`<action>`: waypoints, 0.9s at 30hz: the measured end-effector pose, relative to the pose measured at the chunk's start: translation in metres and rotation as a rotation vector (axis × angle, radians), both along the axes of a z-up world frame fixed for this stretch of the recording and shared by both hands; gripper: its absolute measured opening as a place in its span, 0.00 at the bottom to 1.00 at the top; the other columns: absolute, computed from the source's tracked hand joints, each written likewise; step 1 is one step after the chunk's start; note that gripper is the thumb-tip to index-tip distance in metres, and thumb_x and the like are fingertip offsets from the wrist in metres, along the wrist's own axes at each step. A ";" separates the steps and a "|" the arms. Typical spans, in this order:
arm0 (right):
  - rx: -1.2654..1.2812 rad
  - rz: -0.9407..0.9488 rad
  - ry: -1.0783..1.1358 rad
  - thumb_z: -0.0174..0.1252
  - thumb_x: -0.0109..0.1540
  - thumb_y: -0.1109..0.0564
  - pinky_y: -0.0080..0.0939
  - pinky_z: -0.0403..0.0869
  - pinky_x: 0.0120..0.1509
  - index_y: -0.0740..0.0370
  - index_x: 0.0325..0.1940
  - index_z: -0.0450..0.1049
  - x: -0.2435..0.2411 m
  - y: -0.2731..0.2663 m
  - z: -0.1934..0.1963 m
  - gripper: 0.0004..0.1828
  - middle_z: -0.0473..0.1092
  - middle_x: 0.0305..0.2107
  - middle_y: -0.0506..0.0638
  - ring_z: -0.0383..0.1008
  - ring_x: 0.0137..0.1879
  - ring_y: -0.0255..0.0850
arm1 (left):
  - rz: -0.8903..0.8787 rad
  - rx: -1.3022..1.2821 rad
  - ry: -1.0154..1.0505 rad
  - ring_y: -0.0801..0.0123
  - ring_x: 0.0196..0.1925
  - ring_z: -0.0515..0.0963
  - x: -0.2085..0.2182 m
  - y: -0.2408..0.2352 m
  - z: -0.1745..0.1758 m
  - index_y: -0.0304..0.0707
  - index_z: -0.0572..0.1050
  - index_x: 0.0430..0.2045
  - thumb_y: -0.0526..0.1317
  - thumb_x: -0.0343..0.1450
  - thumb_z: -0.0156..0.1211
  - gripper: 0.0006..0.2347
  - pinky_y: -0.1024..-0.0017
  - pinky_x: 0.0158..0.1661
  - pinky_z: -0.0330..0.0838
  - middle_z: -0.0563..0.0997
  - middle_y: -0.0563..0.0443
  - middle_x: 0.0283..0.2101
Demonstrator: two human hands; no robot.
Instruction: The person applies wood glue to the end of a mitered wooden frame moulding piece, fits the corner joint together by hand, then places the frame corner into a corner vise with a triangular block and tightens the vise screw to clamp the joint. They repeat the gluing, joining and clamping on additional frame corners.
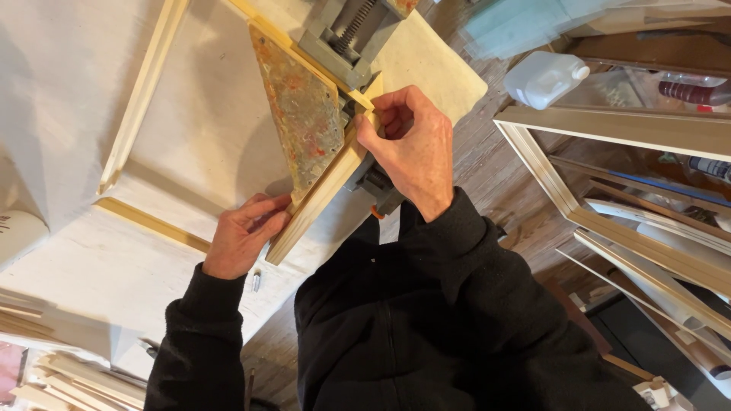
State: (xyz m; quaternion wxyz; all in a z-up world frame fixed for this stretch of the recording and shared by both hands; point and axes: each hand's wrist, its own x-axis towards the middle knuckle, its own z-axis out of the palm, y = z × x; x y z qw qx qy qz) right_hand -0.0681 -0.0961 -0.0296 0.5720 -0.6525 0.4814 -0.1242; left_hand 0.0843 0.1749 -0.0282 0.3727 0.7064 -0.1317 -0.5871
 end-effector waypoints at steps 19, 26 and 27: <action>0.078 0.050 -0.040 0.71 0.60 0.55 0.29 0.78 0.37 0.67 0.41 0.78 -0.008 -0.015 0.002 0.13 0.78 0.27 0.48 0.77 0.31 0.28 | 0.056 -0.009 -0.003 0.76 0.48 0.78 -0.006 0.003 -0.005 0.26 0.76 0.56 0.32 0.74 0.60 0.15 0.77 0.51 0.75 0.77 0.54 0.45; 0.033 0.136 -0.097 0.60 0.68 0.54 0.31 0.81 0.39 0.66 0.42 0.80 -0.016 -0.025 -0.018 0.11 0.79 0.31 0.50 0.79 0.33 0.29 | 0.051 -0.019 0.015 0.76 0.48 0.79 -0.005 0.000 -0.002 0.25 0.76 0.55 0.32 0.74 0.59 0.15 0.77 0.51 0.75 0.77 0.54 0.45; 0.011 0.164 -0.053 0.57 0.69 0.53 0.34 0.78 0.36 0.67 0.43 0.81 -0.016 -0.027 -0.015 0.14 0.79 0.29 0.51 0.77 0.30 0.32 | 0.053 -0.008 0.011 0.76 0.48 0.78 -0.006 0.000 -0.002 0.25 0.76 0.55 0.32 0.74 0.58 0.15 0.77 0.50 0.75 0.77 0.54 0.45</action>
